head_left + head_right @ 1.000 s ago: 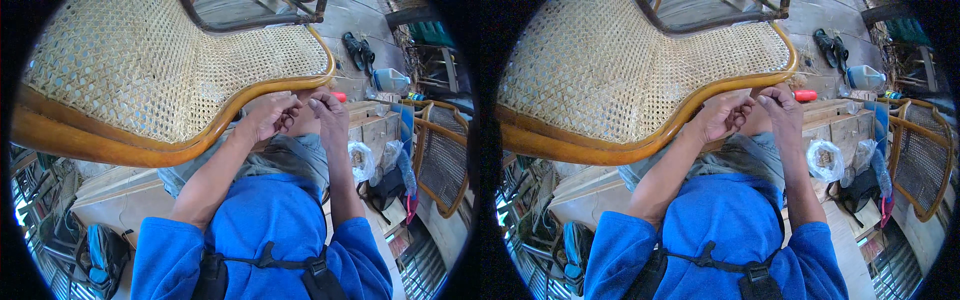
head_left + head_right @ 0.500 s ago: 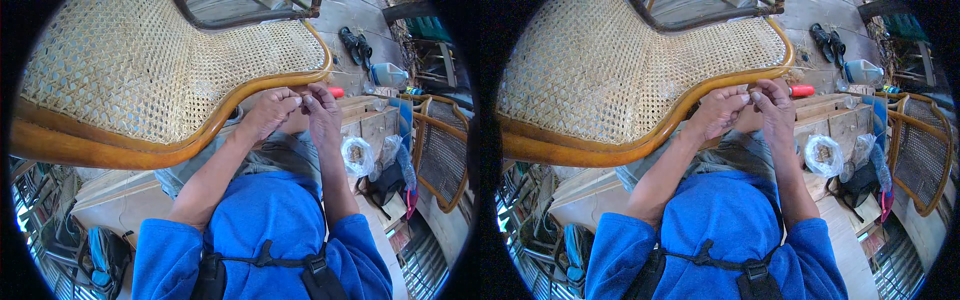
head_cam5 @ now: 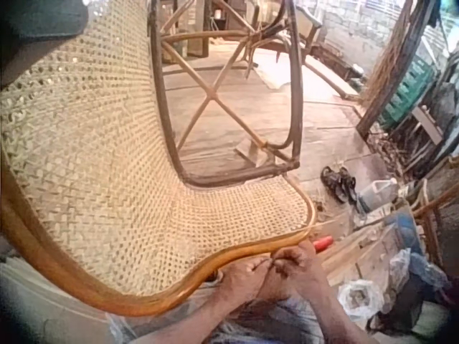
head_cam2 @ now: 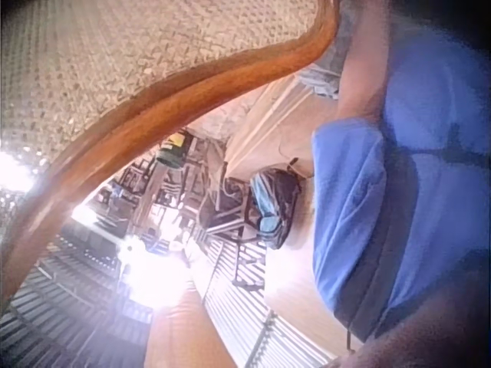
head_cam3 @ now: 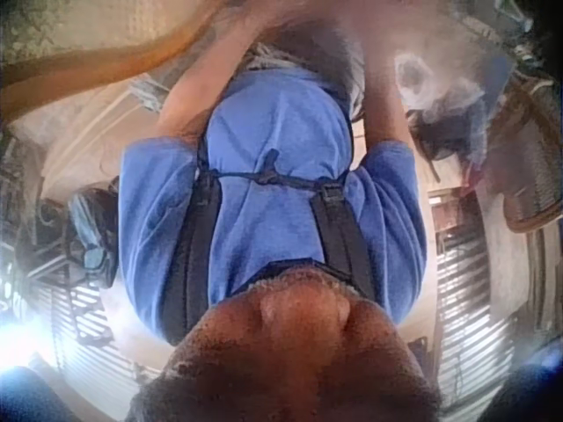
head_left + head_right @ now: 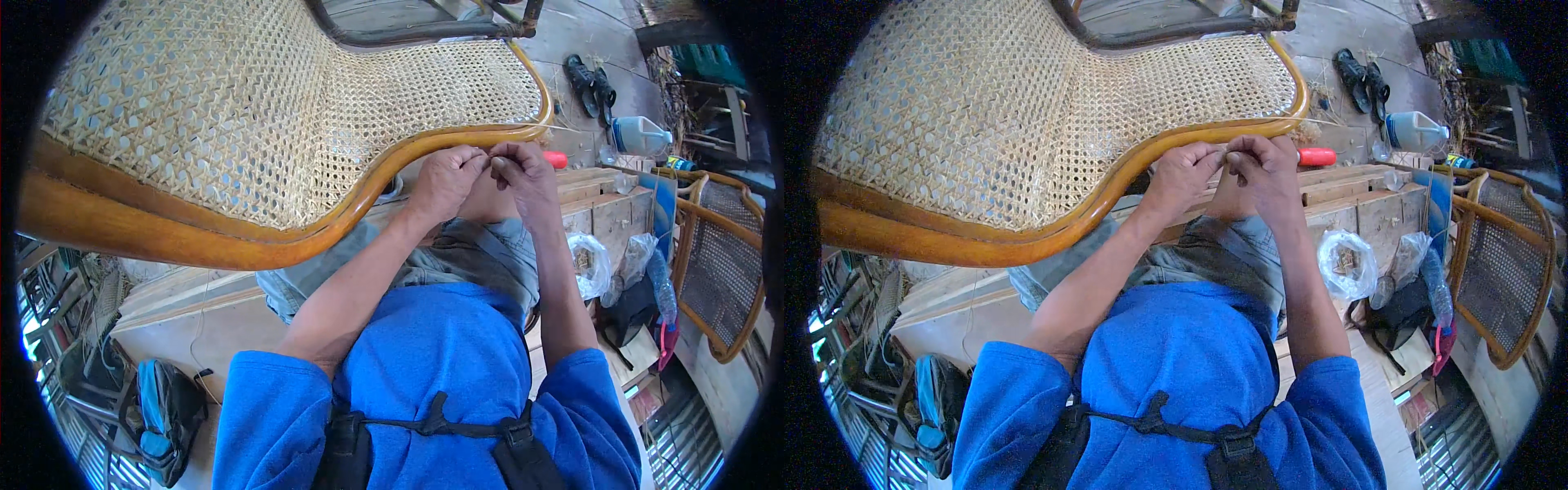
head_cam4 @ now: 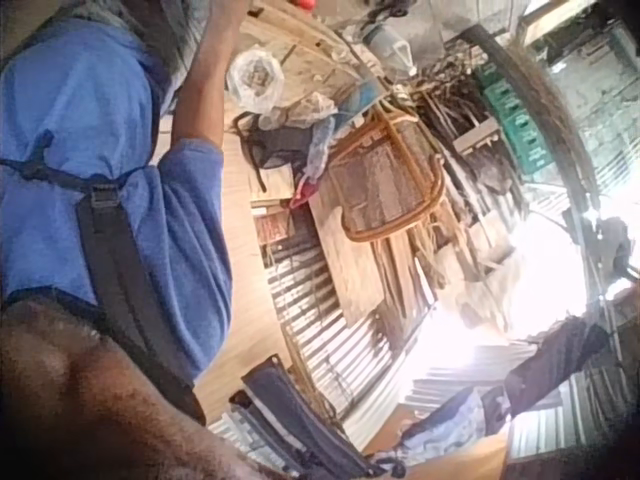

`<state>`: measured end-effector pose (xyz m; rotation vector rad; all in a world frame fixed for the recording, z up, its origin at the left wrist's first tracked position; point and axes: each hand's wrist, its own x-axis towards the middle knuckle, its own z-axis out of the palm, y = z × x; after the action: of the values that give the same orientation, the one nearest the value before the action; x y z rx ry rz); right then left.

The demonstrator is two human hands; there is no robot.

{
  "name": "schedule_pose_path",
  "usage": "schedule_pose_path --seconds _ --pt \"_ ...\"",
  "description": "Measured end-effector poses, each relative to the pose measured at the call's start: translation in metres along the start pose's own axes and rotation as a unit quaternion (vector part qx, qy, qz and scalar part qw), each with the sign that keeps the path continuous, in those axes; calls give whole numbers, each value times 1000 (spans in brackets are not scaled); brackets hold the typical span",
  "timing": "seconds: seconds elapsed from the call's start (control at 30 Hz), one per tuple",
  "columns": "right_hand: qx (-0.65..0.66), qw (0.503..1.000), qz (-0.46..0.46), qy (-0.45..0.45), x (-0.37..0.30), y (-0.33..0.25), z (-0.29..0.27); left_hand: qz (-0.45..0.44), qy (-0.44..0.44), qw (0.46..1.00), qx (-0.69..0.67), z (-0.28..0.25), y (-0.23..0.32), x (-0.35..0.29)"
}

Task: The person is repairing a rattan chair by securing the woven seat to the wooden frame. They repeatedly insert small wooden pegs into the frame and hammer them in using a hammer to tighten the weave.

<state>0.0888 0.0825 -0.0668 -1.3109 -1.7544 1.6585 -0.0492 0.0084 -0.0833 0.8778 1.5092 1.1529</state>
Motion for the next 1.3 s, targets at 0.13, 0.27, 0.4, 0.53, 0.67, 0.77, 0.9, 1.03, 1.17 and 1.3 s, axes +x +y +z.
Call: schedule_pose_path --seconds 0.13,0.27,0.4,0.53,0.67,0.77,0.9,1.03,1.17,1.3 --pt "-3 999 -14 32 28 16 0 -21 54 998 34 -3 -14 8" --pt "-121 982 -85 115 57 25 -8 -46 80 994 51 -17 -26 18" --pt "-235 955 -133 126 63 26 -8 -65 79 994 47 -17 -25 19" --pt "-229 957 -144 102 61 26 -8 -51 86 994 34 -16 -34 22" --pt "-277 945 -137 105 61 27 -9 -44 81 994 50 -17 -32 21" --pt "-300 936 -154 105 62 29 -9 -49 84 994 54 -16 -31 21" --pt "-375 903 -190 91 61 25 -6 -70 79 993 42 -18 -26 20" --pt "-381 893 -229 75 64 34 -11 -55 83 994 53 -18 -27 20" --pt "-331 916 -216 65 65 34 -9 -63 81 993 51 -19 -23 19" --pt "-312 916 -248 55 70 41 -9 -68 68 995 27 -19 -25 20"
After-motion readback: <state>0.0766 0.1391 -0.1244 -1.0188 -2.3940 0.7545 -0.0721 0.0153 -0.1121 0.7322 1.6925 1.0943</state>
